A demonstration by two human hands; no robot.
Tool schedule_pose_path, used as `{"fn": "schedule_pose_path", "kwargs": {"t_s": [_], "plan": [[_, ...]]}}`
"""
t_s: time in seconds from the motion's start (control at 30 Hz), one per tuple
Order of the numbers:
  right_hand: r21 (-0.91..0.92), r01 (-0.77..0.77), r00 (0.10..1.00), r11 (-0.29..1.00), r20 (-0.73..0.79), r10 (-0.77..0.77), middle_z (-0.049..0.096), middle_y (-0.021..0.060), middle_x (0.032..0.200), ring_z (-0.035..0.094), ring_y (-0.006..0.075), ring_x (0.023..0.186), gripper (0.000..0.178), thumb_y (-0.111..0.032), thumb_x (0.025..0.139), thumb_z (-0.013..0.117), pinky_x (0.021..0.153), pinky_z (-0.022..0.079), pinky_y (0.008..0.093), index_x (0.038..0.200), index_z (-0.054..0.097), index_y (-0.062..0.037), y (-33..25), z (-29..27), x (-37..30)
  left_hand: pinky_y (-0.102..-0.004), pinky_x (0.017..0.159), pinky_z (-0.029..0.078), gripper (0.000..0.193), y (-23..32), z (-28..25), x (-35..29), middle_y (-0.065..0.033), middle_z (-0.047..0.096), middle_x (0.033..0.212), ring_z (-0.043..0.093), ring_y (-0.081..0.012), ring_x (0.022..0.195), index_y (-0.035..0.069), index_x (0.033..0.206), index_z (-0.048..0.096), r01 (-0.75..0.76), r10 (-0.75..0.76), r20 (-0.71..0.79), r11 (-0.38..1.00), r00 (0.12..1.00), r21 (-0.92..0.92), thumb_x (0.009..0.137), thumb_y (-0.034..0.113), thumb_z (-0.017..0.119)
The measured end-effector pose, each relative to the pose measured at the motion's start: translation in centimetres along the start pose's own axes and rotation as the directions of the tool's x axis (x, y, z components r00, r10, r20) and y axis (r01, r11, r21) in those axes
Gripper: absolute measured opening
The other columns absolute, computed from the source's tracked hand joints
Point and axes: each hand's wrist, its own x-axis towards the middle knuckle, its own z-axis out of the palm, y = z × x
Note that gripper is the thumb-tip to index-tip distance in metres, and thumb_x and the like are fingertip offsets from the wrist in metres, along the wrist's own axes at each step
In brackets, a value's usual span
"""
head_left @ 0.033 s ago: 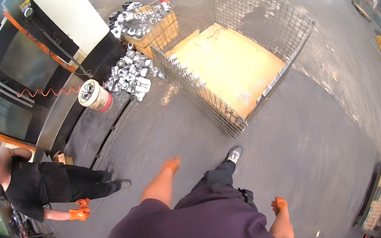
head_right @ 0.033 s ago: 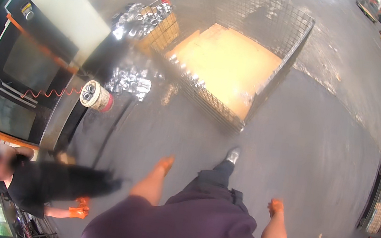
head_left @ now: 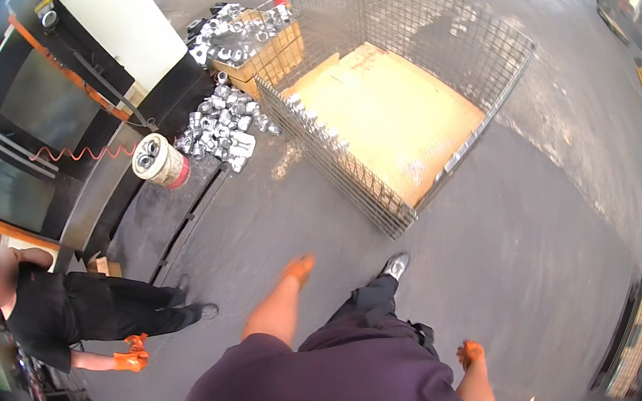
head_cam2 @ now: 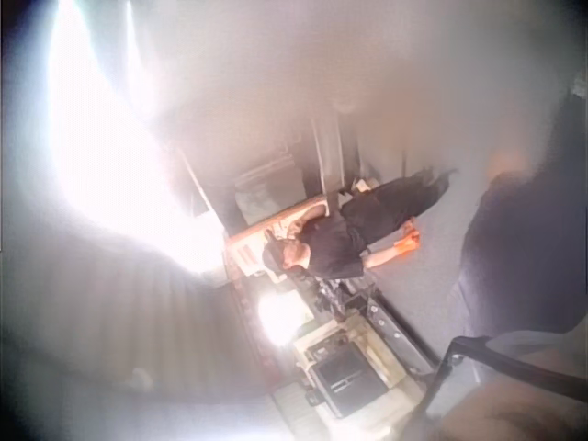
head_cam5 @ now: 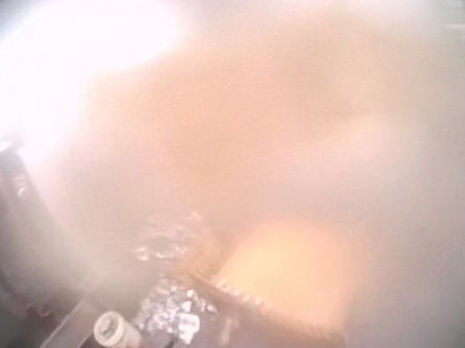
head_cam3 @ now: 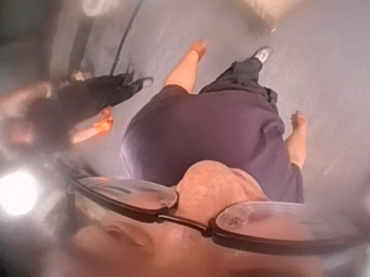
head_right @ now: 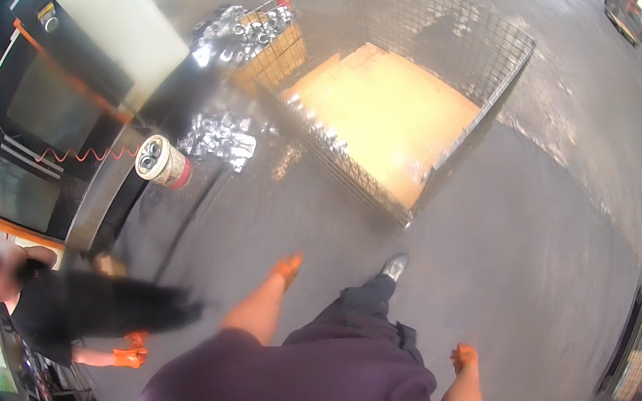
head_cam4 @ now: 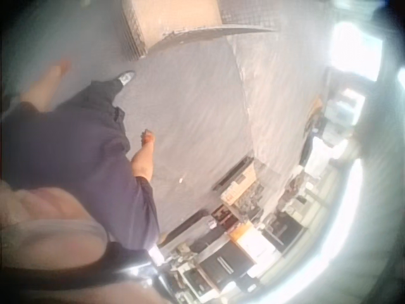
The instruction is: The person operates a CNC lathe, removes a metal part from the chuck, and places it on a nearby surface. They then walk to a bin of metal parts, pick up several pieces, and inspect them by hand.
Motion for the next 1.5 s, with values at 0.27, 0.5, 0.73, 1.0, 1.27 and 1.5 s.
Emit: {"fn": "schedule_pose_path", "kwargs": {"t_s": [0.27, 0.5, 0.73, 1.0, 1.27, 1.5], "plan": [[-0.018, 0.049, 0.994, 0.999, -0.096, -0.050, 0.065, 0.0052, 0.092, 0.061, 0.0207, 0.081, 0.018, -0.028, 0.095, 0.053, 0.064, 0.046, 0.0362, 0.105, 0.060, -0.0146, -7.3, -11.2, -3.0, -0.0371, 0.103, 0.043, 0.064, 41.1, 5.1, -0.9, -0.0151, 0.064, 0.126, 0.055, -0.0231, 0.121, -0.001, 0.135, 0.054, -0.592, 0.685, -0.185, 0.424, 0.705, -0.685, 0.094, 0.047, 0.058], [-0.604, 0.081, 0.990, 0.793, -0.040, -0.132, 0.063, 0.0033, 0.109, 0.059, 0.0188, 0.099, 0.019, -0.022, 0.096, 0.053, 0.083, 0.048, 0.0328, 0.113, 0.058, -0.0135, -14.3, -19.6, 2.7, -0.0452, 0.097, 0.048, 0.059, 54.9, 10.1, -5.6, -0.0232, 0.063, 0.120, 0.060, -0.0404, 0.113, 0.004, 0.140, 0.048, -0.860, 0.856, -0.089, 0.506, 0.510, -0.064, 0.093, 0.037, 0.060], [-0.400, 0.080, 0.997, 0.913, 0.012, -0.082, 0.055, 0.0094, 0.128, 0.053, 0.0221, 0.117, 0.033, -0.023, 0.099, 0.053, 0.096, 0.043, 0.0343, 0.128, 0.052, -0.0087, -34.9, -20.0, 10.9, -0.0480, 0.091, 0.049, 0.048, 55.8, 9.9, -5.3, -0.0195, 0.065, 0.111, 0.063, -0.0401, 0.101, 0.005, 0.129, 0.051, -0.735, 0.751, -0.132, 0.660, 0.647, 0.151, 0.090, 0.030, 0.062], [-0.738, 0.625, 0.522, 0.253, 0.155, -0.839, 0.047, 0.0164, 0.149, 0.045, 0.0259, 0.137, 0.050, -0.024, 0.101, 0.054, 0.111, 0.037, 0.0360, 0.146, 0.045, -0.0032, -69.8, -19.5, 18.6, -0.0459, 0.093, 0.049, 0.043, 56.5, 9.0, -7.5, -0.0187, 0.067, 0.109, 0.063, -0.0378, 0.104, 0.006, 0.115, 0.061, -0.611, 0.656, -0.257, 0.755, 0.710, 0.240, 0.087, 0.038, 0.067], [-0.385, 0.840, -0.256, -0.382, 0.341, -0.905, 0.058, 0.0260, 0.135, 0.055, 0.0382, 0.125, 0.048, -0.031, 0.104, 0.049, 0.110, 0.040, 0.0422, 0.137, 0.055, 0.0029, -88.8, -0.3, -0.5, -0.0455, 0.095, 0.051, 0.055, 57.0, 7.4, -9.8, -0.0188, 0.069, 0.111, 0.065, -0.0382, 0.107, 0.005, 0.118, 0.064, -0.476, 0.525, -0.171, 0.841, 0.834, 0.258, 0.083, 0.048, 0.069], [-0.708, 0.547, -0.118, -0.447, 0.463, -0.878, 0.070, 0.0201, 0.091, 0.062, 0.0421, 0.089, 0.043, -0.042, 0.101, 0.045, 0.086, 0.045, 0.0521, 0.100, 0.071, -0.0087, -87.8, 1.4, 0.2, -0.0435, 0.093, 0.052, 0.054, 57.9, 6.9, -10.8, -0.0175, 0.071, 0.107, 0.067, -0.0353, 0.106, 0.005, 0.112, 0.068, -0.413, 0.470, -0.154, 0.861, 0.869, 0.296, 0.084, 0.051, 0.068]]}}
